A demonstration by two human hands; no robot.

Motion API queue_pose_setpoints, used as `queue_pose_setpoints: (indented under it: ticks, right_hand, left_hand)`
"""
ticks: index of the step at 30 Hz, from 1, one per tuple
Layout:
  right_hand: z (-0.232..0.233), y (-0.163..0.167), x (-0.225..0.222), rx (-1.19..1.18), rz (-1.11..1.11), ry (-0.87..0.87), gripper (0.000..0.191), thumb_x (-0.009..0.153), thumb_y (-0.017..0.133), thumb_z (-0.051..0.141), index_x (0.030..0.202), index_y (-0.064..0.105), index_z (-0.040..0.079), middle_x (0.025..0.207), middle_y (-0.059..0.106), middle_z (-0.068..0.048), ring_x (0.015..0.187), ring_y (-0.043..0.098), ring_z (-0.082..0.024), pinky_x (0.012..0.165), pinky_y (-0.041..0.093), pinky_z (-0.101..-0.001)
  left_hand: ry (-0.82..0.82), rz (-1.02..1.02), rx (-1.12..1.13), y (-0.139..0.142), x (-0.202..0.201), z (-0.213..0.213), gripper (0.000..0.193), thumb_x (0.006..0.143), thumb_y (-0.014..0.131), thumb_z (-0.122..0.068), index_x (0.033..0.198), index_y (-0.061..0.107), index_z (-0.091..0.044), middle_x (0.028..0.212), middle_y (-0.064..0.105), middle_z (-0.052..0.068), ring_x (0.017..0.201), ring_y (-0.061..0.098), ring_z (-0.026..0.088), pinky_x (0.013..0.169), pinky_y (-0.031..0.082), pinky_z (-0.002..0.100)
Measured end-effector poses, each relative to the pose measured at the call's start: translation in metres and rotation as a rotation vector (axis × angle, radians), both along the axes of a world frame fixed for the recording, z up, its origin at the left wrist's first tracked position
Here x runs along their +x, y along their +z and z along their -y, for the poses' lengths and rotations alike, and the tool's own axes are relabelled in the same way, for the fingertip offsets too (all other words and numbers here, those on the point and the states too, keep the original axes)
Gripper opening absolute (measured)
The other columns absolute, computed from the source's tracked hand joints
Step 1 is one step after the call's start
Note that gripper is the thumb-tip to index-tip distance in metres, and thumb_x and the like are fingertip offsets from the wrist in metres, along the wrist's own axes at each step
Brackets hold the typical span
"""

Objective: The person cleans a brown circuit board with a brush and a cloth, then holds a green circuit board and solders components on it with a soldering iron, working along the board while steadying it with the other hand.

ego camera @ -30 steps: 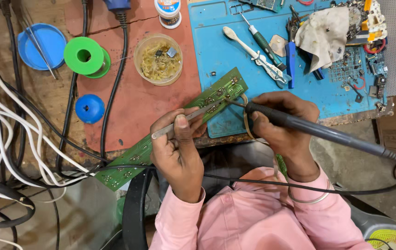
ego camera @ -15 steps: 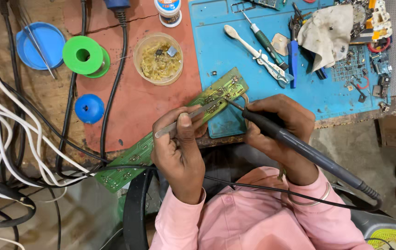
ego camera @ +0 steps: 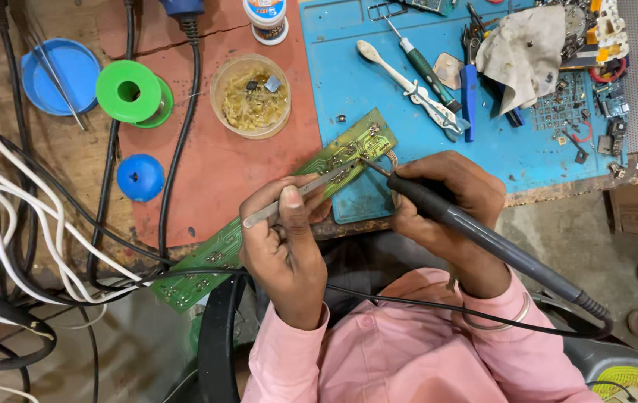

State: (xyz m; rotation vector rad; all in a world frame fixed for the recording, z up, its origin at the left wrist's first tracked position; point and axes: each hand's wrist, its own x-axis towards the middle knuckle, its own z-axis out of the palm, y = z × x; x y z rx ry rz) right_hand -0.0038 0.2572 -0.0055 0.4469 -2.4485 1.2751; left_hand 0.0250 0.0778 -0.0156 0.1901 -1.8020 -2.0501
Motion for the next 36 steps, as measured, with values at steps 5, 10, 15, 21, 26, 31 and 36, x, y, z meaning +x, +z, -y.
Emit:
queue_pose_setpoints:
  ticks: [5,10,15,21,26,31,36]
  right_hand:
    - [0.0,-0.001,-0.001,0.008,-0.022,0.005,0.023,0.085,0.079,-0.001,0.106,0.069,0.0,0.096,0.072,-0.01,0.077,0.071,-0.015,0.068,0.054,-0.025]
    - [0.0,-0.001,0.001,-0.035,0.038,-0.018,0.023,0.085,0.078,-0.001,0.107,0.07,0.0,0.096,0.072,-0.01,0.076,0.07,-0.013,0.067,0.054,-0.024]
    - [-0.003,-0.007,-0.001,-0.032,0.005,-0.024,0.022,0.085,0.077,0.0,0.106,0.07,0.0,0.094,0.072,-0.009,0.073,0.07,-0.012,0.066,0.054,-0.0227]
    - [-0.009,-0.013,-0.002,-0.127,0.131,-0.053,0.022,0.087,0.076,0.003,0.109,0.073,-0.002,0.092,0.074,-0.007,0.071,0.065,-0.006,0.065,0.052,-0.0208]
    - [-0.013,-0.01,-0.001,-0.419,0.422,-0.079,0.024,0.087,0.075,0.003,0.11,0.073,-0.004,0.092,0.074,-0.006,0.075,0.062,-0.004,0.065,0.05,-0.0207]
    - [-0.016,-0.01,-0.005,-0.363,0.367,-0.045,0.025,0.087,0.076,0.001,0.111,0.072,-0.005,0.095,0.074,-0.007,0.08,0.064,-0.006,0.07,0.052,-0.0218]
    - [-0.017,-0.01,-0.006,-0.395,0.393,-0.041,0.025,0.086,0.073,0.0,0.111,0.072,-0.005,0.093,0.074,-0.007,0.077,0.064,-0.007,0.067,0.053,-0.0224]
  left_hand:
    - [0.007,0.003,-0.022,0.001,0.001,0.0,0.025,0.114,0.054,-0.019,0.123,0.053,0.005,0.113,0.072,0.016,0.098,0.075,0.018,0.085,0.064,0.03]
    - [0.002,0.003,-0.003,0.001,0.001,0.0,0.026,0.114,0.053,-0.019,0.124,0.052,0.005,0.114,0.071,0.016,0.099,0.075,0.018,0.084,0.065,0.03]
    - [0.008,-0.012,-0.019,0.0,0.001,0.0,0.026,0.115,0.053,-0.019,0.124,0.052,0.005,0.114,0.072,0.017,0.099,0.075,0.018,0.084,0.065,0.031]
    - [0.007,-0.014,-0.028,-0.002,0.001,-0.001,0.026,0.115,0.053,-0.018,0.124,0.053,0.006,0.115,0.072,0.017,0.1,0.076,0.019,0.084,0.065,0.031]
    - [0.014,-0.005,-0.016,-0.003,0.001,-0.002,0.026,0.114,0.054,-0.018,0.123,0.053,0.006,0.115,0.072,0.017,0.1,0.076,0.019,0.084,0.066,0.031]
    - [0.012,0.007,0.004,-0.002,0.001,-0.002,0.026,0.113,0.054,-0.018,0.123,0.052,0.006,0.114,0.072,0.017,0.101,0.076,0.019,0.084,0.067,0.032]
    - [0.002,-0.015,-0.012,-0.003,0.002,-0.003,0.024,0.115,0.054,-0.017,0.124,0.053,0.005,0.114,0.072,0.016,0.099,0.076,0.018,0.084,0.065,0.03]
